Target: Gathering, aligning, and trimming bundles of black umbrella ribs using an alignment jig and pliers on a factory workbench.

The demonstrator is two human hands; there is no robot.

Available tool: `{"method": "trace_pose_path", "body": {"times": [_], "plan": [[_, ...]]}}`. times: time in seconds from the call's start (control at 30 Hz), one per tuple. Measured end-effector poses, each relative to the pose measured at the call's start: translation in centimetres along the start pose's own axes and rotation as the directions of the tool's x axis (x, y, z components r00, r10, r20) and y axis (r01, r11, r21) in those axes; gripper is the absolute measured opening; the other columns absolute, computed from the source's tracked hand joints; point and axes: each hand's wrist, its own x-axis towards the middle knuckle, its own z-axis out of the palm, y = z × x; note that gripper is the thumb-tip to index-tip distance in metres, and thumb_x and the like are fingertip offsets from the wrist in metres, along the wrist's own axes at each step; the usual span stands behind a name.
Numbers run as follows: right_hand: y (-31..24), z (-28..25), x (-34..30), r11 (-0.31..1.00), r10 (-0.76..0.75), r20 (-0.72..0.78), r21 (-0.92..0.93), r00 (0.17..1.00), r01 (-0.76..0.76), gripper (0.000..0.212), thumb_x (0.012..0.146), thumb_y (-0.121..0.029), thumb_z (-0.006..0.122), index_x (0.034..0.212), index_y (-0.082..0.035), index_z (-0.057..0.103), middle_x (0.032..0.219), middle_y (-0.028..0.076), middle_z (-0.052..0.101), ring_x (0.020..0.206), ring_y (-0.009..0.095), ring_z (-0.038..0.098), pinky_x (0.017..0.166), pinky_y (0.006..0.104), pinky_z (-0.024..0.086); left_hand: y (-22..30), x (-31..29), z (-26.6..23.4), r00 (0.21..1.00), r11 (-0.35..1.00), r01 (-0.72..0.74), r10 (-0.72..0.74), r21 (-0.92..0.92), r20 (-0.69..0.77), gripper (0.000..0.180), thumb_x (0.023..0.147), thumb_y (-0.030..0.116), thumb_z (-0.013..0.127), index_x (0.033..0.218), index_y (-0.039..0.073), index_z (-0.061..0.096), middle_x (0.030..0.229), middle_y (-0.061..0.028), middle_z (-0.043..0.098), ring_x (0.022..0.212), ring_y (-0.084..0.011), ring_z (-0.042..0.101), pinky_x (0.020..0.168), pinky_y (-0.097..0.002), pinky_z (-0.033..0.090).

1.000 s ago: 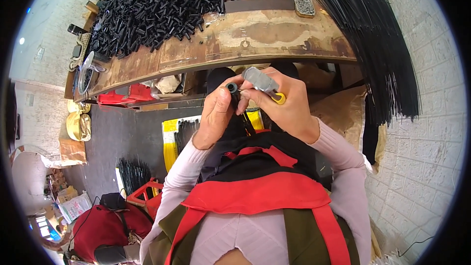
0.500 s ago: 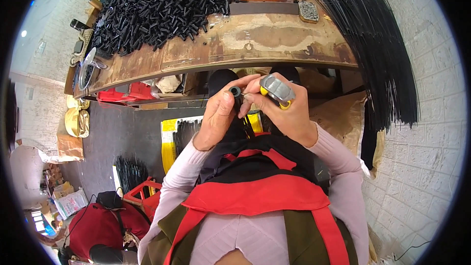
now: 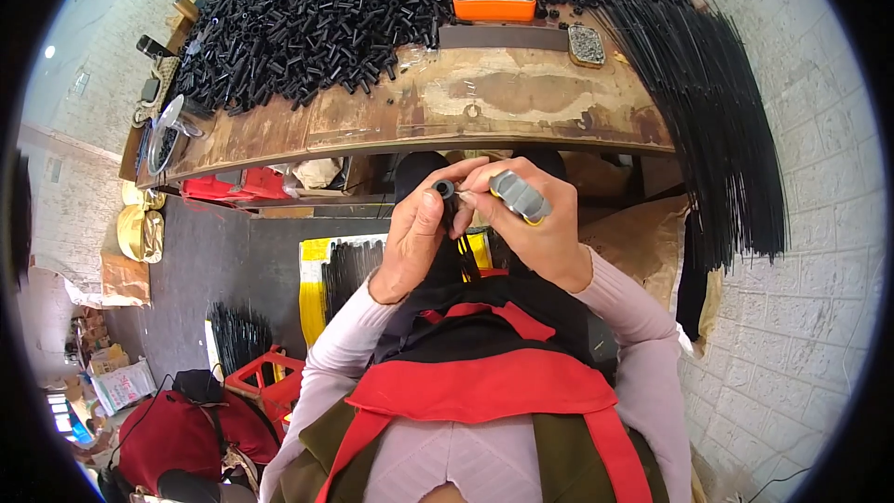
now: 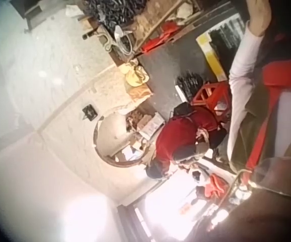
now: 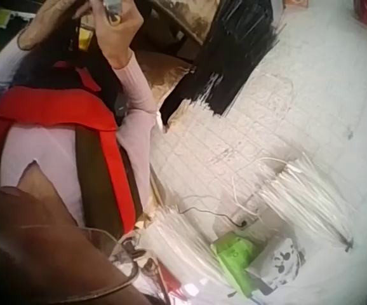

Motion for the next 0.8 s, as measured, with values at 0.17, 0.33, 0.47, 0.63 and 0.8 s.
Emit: {"method": "trace_pose_path", "body": {"times": [0.17, 0.33, 0.47, 0.63, 0.8], "plan": [[0.1, -0.4, 0.1, 0.998, -0.046, 0.038, 0.038, 0.998, 0.044, 0.011, 0.093, 0.009, 0.061, 0.103, 0.006, 0.059, 0.094, 0.015, 0.067, 0.079, 0.022, 0.071, 0.07, 0.0317, 0.058, 0.5, 0.4, 0.2, 1.0, 0.999, 0.029, -0.029, 0.019, -0.001, 0.067, 0.105, 0.053, 0.038, 0.137, -0.005, 0.05, 0.082, 0.0028, 0.051, 0.071, -0.0058, 0.042, 0.067, -0.0197, 0.035], [-0.8, -0.1, 0.5, 0.999, -0.033, 0.067, 0.004, 0.997, 0.033, 0.012, 0.091, 0.01, 0.062, 0.1, 0.003, 0.059, 0.095, 0.013, 0.066, 0.081, 0.019, 0.067, 0.072, 0.0301, 0.055, 0.3, 0.4, -0.2, 0.999, 0.999, 0.003, -0.005, 0.035, 0.042, 0.055, 0.107, 0.04, 0.04, 0.139, -0.005, 0.048, 0.081, 0.001, 0.048, 0.073, -0.0074, 0.041, 0.067, -0.0208, 0.036], [-1.4, -0.6, 1.3, 0.966, -0.096, 0.145, -0.225, 0.985, 0.128, 0.016, 0.088, 0.01, 0.066, 0.098, -0.001, 0.061, 0.095, 0.01, 0.067, 0.083, 0.016, 0.064, 0.074, 0.0276, 0.051, 0.0, 0.6, -0.2, 1.0, 0.998, -0.005, 0.003, 0.065, 0.023, 0.058, 0.107, 0.043, 0.038, 0.141, -0.004, 0.045, 0.08, 0.002, 0.046, 0.071, -0.0071, 0.038, 0.067, -0.0204, 0.035], [-1.9, -1.2, 2.2, 0.879, 0.057, 0.09, -0.478, 0.994, -0.007, 0.012, 0.089, 0.003, 0.067, 0.097, -0.002, 0.059, 0.082, 0.004, 0.061, 0.075, 0.011, 0.061, 0.068, 0.0238, 0.049, -0.2, 0.8, -1.0, 0.991, 0.992, 0.081, -0.07, -0.1, 0.113, 0.067, 0.107, 0.05, 0.034, 0.149, -0.002, 0.037, 0.077, 0.0035, 0.042, 0.069, -0.0064, 0.035, 0.064, -0.0209, 0.03], [-4.6, -2.5, 1.0, 0.809, 0.538, 0.124, -0.353, 0.834, -0.47, 0.016, 0.099, -0.016, 0.059, 0.105, -0.001, 0.057, 0.06, 0.003, 0.055, 0.049, 0.008, 0.051, 0.049, 0.0259, 0.041, -0.7, 1.2, -2.3, 0.999, 0.991, 0.032, -0.027, -0.132, 0.041, 0.073, 0.104, 0.055, 0.035, 0.147, -0.005, 0.035, 0.073, 0.0025, 0.043, 0.066, -0.0072, 0.037, 0.061, -0.0228, 0.03]]}}
